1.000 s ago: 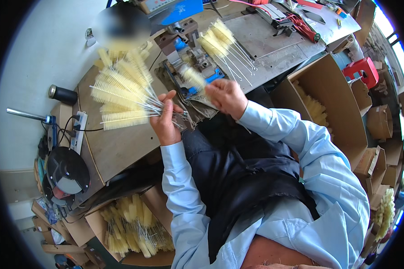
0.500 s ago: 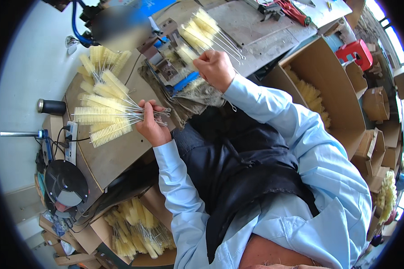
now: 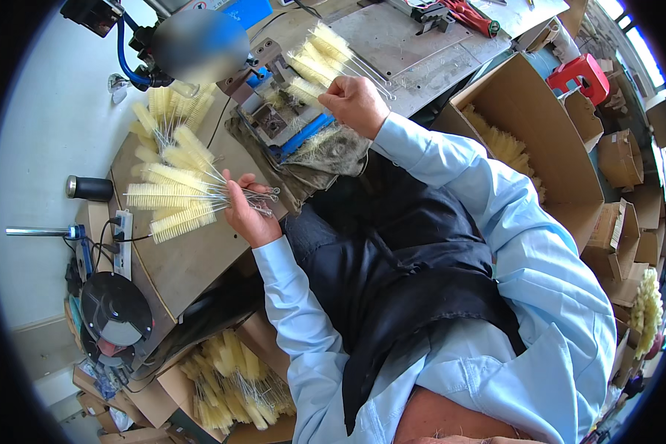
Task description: Assembling and packaging industrial or cleaning brushes using a manual press machine.
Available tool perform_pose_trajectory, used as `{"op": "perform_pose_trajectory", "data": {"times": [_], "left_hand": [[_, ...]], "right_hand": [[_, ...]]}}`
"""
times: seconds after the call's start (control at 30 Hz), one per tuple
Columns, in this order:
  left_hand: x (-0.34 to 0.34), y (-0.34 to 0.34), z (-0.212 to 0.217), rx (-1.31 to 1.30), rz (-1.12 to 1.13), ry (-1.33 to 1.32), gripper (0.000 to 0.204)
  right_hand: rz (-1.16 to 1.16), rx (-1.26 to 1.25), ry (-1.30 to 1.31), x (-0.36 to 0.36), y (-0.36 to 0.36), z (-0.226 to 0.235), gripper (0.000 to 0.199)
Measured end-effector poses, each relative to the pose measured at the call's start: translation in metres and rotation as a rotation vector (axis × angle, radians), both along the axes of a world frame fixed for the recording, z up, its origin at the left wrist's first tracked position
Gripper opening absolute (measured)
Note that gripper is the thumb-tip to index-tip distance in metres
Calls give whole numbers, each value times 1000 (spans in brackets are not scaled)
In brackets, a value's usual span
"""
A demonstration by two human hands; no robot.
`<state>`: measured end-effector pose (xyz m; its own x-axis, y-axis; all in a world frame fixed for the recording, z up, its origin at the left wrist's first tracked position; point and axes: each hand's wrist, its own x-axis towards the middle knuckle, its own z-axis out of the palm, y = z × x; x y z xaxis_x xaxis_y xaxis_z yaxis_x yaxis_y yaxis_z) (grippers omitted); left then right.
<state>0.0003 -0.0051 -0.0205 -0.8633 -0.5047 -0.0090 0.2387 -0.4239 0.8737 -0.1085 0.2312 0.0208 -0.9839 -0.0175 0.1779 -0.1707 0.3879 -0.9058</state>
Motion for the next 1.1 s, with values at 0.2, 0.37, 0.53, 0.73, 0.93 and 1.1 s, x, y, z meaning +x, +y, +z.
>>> {"op": "perform_pose_trajectory", "data": {"times": [0.2,0.37,0.53,0.73,0.93,1.1], "left_hand": [[0,2,2,-19,-8,-35,52],[-3,-1,-4,19,48,-20,50],[-1,5,3,-53,88,18,49],[-3,10,10,-36,37,9,45],[10,8,13,94,-102,-48,40],[30,38,25,76,-226,-101,37]], "right_hand": [[-15,105,150,4,-3,-2,21],[-16,84,142,12,-9,1,20],[-138,114,169,-13,9,-2,22],[-349,443,540,-54,32,-6,33],[291,-59,180,11,-28,15,26],[520,-309,-219,34,-91,10,36]]}}
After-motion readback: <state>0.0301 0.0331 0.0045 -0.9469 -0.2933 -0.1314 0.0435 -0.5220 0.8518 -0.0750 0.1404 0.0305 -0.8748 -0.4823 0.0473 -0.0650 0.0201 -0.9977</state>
